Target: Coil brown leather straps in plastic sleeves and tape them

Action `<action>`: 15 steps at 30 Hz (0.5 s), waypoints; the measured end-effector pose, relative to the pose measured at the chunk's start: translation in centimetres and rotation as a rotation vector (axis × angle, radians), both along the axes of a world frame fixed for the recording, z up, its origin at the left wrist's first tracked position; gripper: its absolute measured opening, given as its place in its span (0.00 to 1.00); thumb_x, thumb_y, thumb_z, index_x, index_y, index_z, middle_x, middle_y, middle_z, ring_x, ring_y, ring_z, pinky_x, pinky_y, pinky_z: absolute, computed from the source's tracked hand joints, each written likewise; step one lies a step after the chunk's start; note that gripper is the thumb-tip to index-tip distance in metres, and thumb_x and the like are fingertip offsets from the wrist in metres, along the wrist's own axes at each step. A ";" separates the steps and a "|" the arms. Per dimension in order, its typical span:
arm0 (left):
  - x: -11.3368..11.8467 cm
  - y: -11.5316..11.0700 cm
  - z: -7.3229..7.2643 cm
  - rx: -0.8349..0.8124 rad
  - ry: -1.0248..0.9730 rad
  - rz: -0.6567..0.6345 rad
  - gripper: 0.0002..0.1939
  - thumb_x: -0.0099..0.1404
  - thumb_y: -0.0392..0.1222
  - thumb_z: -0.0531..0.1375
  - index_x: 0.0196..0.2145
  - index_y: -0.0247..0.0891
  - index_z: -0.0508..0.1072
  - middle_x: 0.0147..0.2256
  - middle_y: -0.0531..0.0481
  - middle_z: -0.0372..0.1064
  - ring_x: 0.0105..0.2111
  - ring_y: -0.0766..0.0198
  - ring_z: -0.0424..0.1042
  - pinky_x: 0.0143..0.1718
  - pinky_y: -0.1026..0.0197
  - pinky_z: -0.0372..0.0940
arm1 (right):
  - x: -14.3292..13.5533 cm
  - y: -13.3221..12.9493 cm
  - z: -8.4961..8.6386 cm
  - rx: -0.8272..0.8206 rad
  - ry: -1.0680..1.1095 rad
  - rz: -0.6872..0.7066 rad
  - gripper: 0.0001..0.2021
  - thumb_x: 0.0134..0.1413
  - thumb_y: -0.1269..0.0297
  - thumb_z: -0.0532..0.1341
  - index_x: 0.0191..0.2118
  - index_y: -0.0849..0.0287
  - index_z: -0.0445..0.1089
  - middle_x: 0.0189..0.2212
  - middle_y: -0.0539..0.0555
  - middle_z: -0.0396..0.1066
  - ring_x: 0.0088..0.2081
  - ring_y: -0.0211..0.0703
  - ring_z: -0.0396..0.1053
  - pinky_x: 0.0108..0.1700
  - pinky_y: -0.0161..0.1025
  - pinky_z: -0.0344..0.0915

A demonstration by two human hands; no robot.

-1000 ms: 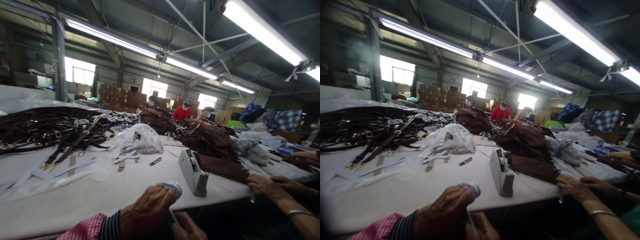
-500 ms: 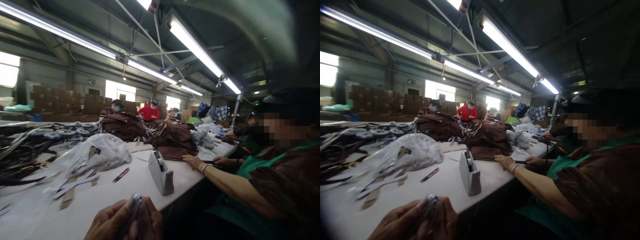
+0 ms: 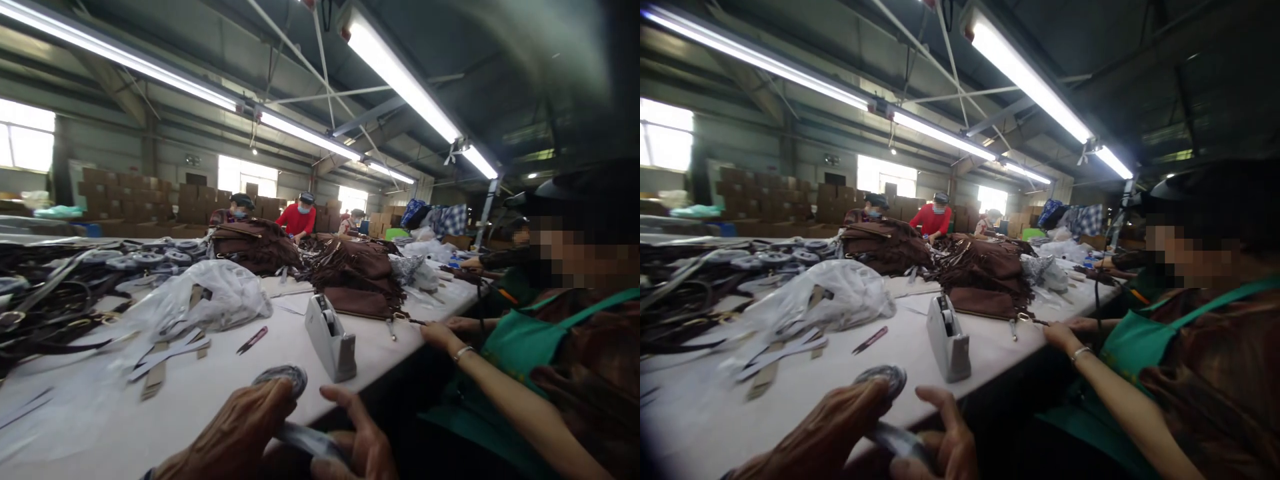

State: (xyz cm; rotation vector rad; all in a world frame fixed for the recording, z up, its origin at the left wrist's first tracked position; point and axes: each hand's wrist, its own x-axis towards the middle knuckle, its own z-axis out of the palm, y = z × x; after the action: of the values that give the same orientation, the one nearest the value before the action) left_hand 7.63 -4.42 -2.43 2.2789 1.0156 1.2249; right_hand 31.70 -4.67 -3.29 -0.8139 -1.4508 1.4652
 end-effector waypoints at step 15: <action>4.6 -1.0 11.9 -0.783 -0.966 -0.160 0.16 0.71 0.49 0.62 0.31 0.33 0.76 0.24 0.52 0.68 0.21 0.70 0.63 0.25 0.69 0.64 | -7.9 1.3 0.4 0.371 -0.053 -0.392 0.25 0.69 0.42 0.55 0.58 0.55 0.70 0.40 0.60 0.75 0.41 0.52 0.73 0.41 0.42 0.68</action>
State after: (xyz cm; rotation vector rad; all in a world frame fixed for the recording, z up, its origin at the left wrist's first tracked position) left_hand 12.28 -5.38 9.50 0.9553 0.7042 1.3033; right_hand 23.78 -3.32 -2.89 -0.8477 -1.4453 0.8561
